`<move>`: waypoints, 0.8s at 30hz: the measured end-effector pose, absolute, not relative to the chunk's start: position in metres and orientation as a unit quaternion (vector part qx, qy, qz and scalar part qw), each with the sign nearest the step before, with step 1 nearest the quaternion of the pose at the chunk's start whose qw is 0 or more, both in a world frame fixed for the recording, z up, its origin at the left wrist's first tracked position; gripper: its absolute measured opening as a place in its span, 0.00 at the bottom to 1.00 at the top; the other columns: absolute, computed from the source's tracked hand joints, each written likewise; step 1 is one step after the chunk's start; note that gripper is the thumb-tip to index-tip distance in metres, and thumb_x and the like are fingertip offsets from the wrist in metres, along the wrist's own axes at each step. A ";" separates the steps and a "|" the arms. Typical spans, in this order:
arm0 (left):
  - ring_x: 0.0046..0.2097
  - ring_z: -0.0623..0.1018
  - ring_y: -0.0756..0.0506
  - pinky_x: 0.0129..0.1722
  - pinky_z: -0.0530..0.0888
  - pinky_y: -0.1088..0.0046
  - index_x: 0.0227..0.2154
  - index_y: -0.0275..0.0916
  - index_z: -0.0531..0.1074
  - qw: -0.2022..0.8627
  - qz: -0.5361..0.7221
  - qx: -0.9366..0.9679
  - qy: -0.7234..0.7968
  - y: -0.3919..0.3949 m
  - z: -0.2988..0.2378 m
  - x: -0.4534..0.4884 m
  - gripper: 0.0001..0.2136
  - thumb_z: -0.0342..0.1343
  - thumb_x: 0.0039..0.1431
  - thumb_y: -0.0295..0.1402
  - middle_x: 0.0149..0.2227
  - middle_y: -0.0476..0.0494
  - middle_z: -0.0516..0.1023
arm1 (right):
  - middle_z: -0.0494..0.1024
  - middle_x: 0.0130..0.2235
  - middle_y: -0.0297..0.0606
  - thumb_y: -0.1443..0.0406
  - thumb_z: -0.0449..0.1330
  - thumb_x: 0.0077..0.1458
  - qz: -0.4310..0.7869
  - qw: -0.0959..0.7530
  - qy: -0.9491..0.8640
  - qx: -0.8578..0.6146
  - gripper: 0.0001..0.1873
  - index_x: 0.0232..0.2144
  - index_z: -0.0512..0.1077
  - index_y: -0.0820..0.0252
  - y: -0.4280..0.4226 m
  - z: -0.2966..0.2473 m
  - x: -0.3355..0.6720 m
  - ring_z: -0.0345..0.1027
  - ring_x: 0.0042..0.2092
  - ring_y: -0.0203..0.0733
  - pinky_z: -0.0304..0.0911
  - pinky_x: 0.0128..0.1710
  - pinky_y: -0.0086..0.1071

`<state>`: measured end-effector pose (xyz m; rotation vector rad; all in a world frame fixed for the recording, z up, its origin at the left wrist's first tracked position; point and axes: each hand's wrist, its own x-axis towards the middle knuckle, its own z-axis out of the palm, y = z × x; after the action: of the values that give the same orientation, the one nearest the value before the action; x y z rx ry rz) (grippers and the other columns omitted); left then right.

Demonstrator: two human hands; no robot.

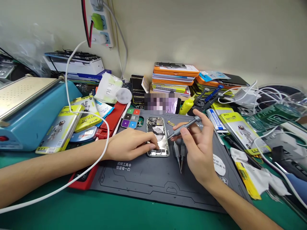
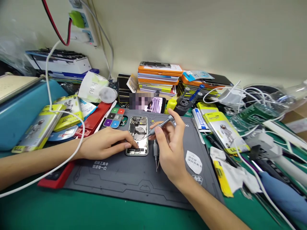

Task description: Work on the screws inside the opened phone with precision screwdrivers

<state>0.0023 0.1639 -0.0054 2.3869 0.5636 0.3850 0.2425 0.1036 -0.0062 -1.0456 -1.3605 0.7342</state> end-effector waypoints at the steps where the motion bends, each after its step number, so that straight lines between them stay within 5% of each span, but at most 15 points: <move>1: 0.48 0.84 0.45 0.47 0.74 0.72 0.54 0.41 0.74 0.333 0.147 0.906 0.214 0.164 -0.005 0.002 0.13 0.47 0.78 0.37 0.49 0.45 0.84 | 0.79 0.46 0.41 0.63 0.58 0.72 0.316 0.594 -0.586 -0.452 0.28 0.68 0.55 0.48 0.104 -0.006 0.243 0.79 0.48 0.45 0.82 0.38 0.40; 10: 0.45 0.84 0.47 0.45 0.74 0.75 0.53 0.40 0.76 0.378 0.138 0.905 0.141 0.162 -0.001 0.002 0.11 0.51 0.77 0.35 0.48 0.44 0.85 | 0.78 0.44 0.39 0.63 0.59 0.71 0.288 0.592 -0.599 -0.456 0.28 0.68 0.55 0.47 0.108 -0.006 0.247 0.77 0.40 0.43 0.83 0.40 0.41; 19: 0.25 0.74 0.52 0.28 0.66 0.76 0.46 0.40 0.74 0.427 0.125 0.884 0.141 0.157 0.003 0.001 0.09 0.51 0.76 0.37 0.39 0.47 0.86 | 0.76 0.49 0.41 0.65 0.57 0.72 0.231 0.544 -0.677 -0.438 0.31 0.70 0.52 0.45 0.112 -0.015 0.247 0.76 0.50 0.46 0.81 0.48 0.47; 24: 0.30 0.79 0.53 0.30 0.68 0.79 0.43 0.39 0.70 0.459 0.207 0.846 0.174 0.156 -0.001 0.005 0.07 0.49 0.77 0.34 0.39 0.49 0.86 | 0.78 0.50 0.41 0.65 0.56 0.73 0.232 0.502 -0.700 -0.452 0.29 0.71 0.53 0.46 0.118 -0.020 0.246 0.78 0.45 0.44 0.79 0.49 0.49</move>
<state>0.0049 0.1563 -0.0014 2.0848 0.4289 0.5105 0.2463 0.1176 -0.0202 -1.0912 -1.6916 0.5604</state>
